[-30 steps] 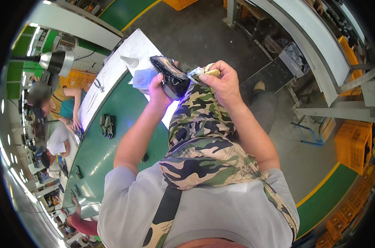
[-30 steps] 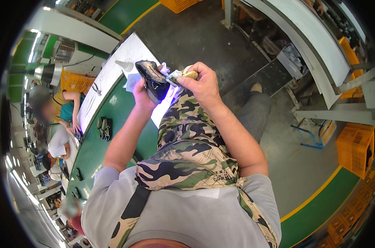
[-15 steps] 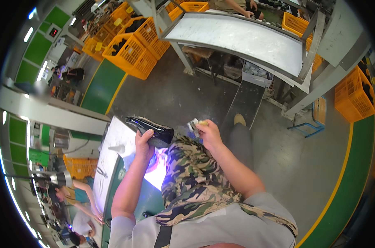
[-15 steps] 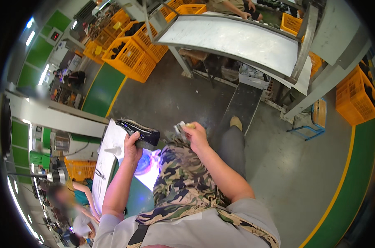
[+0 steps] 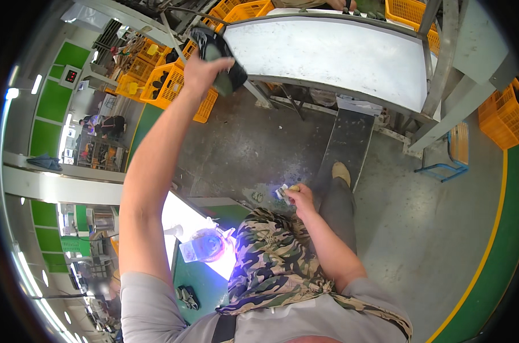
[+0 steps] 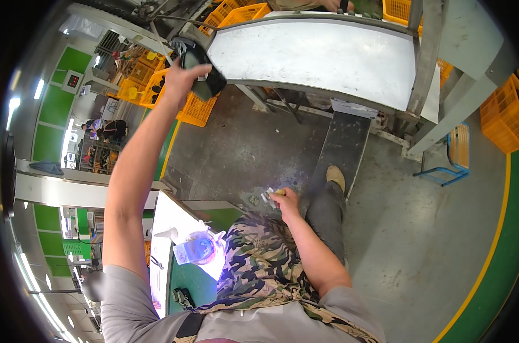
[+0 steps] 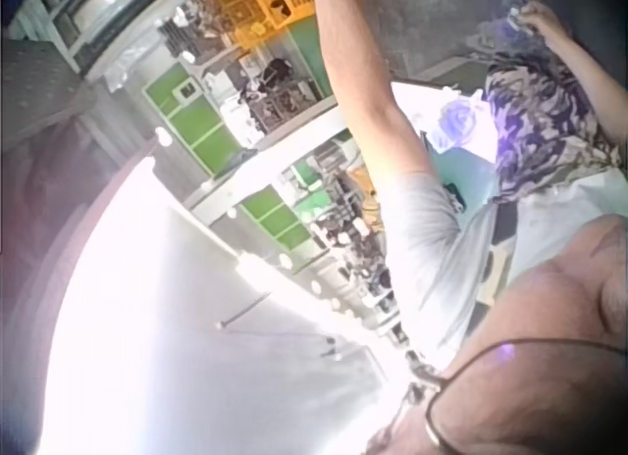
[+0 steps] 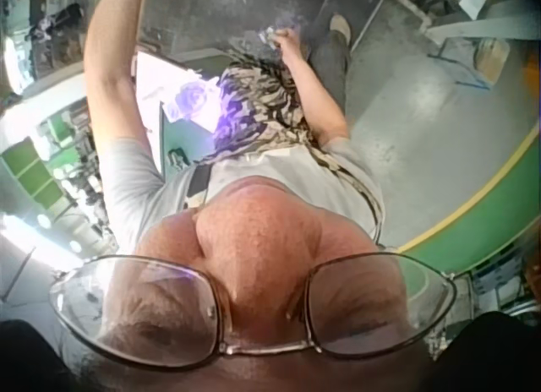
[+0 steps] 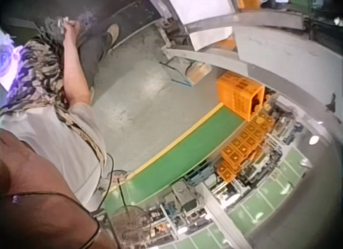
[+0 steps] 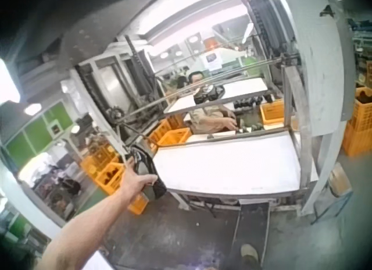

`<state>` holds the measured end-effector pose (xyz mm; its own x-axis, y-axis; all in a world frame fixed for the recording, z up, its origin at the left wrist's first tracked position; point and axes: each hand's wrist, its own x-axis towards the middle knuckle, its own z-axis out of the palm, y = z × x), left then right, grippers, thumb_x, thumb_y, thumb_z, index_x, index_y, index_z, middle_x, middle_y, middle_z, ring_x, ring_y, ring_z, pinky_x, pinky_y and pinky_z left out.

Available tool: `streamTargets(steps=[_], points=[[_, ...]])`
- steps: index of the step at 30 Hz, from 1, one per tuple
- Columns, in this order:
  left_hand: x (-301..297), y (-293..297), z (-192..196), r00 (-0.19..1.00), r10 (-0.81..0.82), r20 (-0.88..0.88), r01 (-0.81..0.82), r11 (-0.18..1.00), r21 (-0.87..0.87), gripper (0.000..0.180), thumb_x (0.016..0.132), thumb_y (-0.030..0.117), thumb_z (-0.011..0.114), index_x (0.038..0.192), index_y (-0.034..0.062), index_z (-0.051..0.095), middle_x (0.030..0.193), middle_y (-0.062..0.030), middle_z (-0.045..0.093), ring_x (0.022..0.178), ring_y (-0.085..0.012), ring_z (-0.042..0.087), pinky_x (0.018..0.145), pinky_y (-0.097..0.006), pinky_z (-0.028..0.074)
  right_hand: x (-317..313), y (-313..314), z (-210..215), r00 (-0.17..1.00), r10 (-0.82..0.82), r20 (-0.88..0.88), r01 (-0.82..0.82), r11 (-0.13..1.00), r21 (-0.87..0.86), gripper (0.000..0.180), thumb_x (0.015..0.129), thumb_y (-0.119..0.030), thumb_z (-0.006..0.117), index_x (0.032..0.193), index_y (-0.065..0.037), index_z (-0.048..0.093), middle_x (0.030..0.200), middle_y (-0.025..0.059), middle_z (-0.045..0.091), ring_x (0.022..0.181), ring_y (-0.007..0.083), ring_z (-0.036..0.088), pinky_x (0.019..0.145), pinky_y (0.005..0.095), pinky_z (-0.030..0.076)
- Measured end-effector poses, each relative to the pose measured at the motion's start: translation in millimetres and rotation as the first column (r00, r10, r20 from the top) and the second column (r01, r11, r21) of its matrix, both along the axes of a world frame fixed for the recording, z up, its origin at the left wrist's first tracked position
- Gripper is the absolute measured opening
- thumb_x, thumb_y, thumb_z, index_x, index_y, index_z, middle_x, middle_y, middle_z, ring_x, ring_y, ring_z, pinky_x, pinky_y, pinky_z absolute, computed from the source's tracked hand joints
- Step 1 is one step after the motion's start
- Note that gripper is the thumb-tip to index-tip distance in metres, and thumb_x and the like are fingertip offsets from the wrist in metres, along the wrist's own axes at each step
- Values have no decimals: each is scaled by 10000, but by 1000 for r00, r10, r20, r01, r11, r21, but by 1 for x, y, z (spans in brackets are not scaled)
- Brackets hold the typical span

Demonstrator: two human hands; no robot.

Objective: Polishing or cleaning manufactured shoes on a factory production line.

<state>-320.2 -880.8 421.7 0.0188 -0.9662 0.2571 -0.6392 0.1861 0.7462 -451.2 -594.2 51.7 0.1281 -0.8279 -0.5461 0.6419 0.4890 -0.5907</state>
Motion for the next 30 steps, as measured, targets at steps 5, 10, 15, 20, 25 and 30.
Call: streamTargets(steps=[5, 10, 15, 20, 25, 30], points=[[-65, -63, -3, 824, 130, 551, -6, 975, -222, 922, 603, 473, 847, 1313, -23, 533, 1139, -211, 695, 1079, -357, 669, 951, -391, 519, 2, 1, -3, 1000, -21, 14, 22, 998, -60, 218, 804, -55, 775, 809, -101, 562, 734, -24, 581, 614, 77, 513, 538, 250, 390], [-68, -59, -55, 692, 39, 721, -16, 999, -39, 774, 778, 573, 706, 1361, 81, 577, 1159, -216, 694, 1108, -373, 649, 966, -434, 502, 6, 4, -4, 1000, 24, -16, -24, 998, -50, 214, 787, -53, 776, 818, -96, 569, 740, -32, 573, 633, 75, 507, 556, 254, 390], [-32, 79, -56, 975, -78, 209, 60, 994, 89, 629, 794, 295, 768, 1278, -62, 584, 1110, -227, 675, 1006, -297, 671, 837, -397, 534, 5, 2, -17, 993, 37, -114, -46, 996, -80, 201, 779, -16, 752, 863, -92, 587, 764, -22, 585, 620, 83, 518, 539, 246, 412], [112, 319, -108, 918, -121, 378, 174, 979, -108, 405, 834, 161, 769, 1199, 26, 659, 1152, -166, 698, 1058, -319, 684, 930, -375, 534, -3, -5, -48, 991, 91, -102, -94, 995, -29, 142, 873, -82, 723, 973, -62, 625, 857, 52, 664, 707, 157, 643, 586, 283, 501], [304, 612, -198, 720, 345, 603, -648, 646, 403, 421, 837, 361, 730, 1146, 75, 722, 1093, -170, 719, 1010, -328, 694, 895, -418, 543, -17, -6, -75, 971, 212, -108, -206, 976, 65, 143, 905, -159, 716, 1012, -86, 657, 896, 41, 681, 789, 184, 664, 623, 339, 472], [335, 850, -279, 526, 502, 687, -803, 27, 595, 660, 720, 501, 795, 1214, 74, 700, 1149, -156, 715, 1068, -316, 683, 946, -417, 528, -9, 12, -49, 944, 299, -137, -282, 950, 132, 96, 918, -149, 700, 980, -94, 653, 908, 49, 680, 823, 211, 673, 636, 348, 486]])
